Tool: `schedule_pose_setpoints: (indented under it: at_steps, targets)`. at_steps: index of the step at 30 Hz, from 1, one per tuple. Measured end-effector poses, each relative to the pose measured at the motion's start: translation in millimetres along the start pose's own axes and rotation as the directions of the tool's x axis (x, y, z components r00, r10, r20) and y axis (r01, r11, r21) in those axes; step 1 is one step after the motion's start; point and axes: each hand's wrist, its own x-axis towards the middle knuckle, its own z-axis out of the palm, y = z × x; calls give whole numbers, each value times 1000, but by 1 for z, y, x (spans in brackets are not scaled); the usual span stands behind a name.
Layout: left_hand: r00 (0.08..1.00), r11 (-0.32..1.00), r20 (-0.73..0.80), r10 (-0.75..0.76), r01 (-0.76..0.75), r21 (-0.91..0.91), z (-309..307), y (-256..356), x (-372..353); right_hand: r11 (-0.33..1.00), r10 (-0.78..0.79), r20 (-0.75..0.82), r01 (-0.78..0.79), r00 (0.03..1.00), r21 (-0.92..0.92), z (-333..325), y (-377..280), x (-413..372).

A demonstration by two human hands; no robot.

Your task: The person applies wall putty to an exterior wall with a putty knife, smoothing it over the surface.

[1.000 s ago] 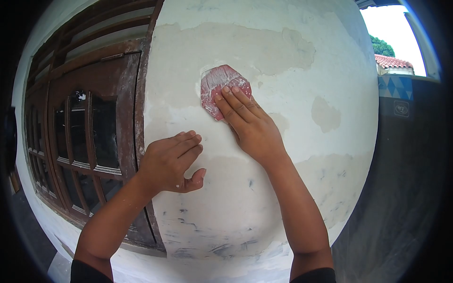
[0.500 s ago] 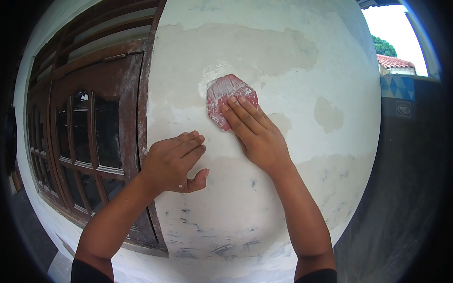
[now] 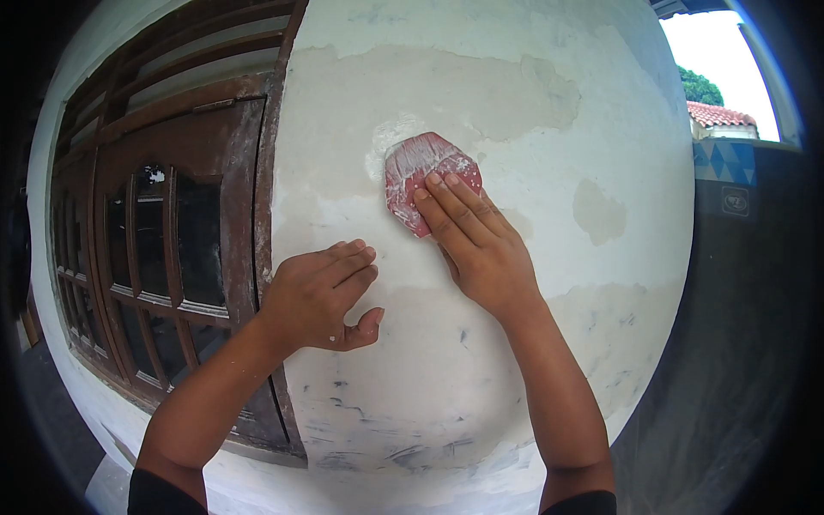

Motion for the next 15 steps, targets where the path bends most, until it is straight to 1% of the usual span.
schedule_pose_setpoints:
  at_steps: [4,5,7,10,11,12,15]
  targets:
    - [1000,1000,5,-16,16,-22,1,1,1,999,-19,-1,19,1000,-34,7,4,16]
    - [1000,1000,4,-15,15,-23,1,1,1,999,-19,-1,19,1000,-36,8,4,13]
    - [1000,1000,-5,-17,17,-22,0,1,1,999,-38,50,39,998,-12,12,2,1]
    - [1000,999,3,-21,21,-28,0,1,0,1000,-13,32,13,999,-7,8,-3,-20]
    - [1000,999,5,-22,22,-25,-1,1,0,999,-24,-10,24,1000,-21,10,-4,-20]
    - [1000,1000,-2,-10,10,-20,-1,0,0,1000,-20,-10,20,1000,-20,10,-4,-16]
    - [1000,1000,-8,8,-8,-16,1,0,1,999,-46,36,46,998,-4,13,3,5]
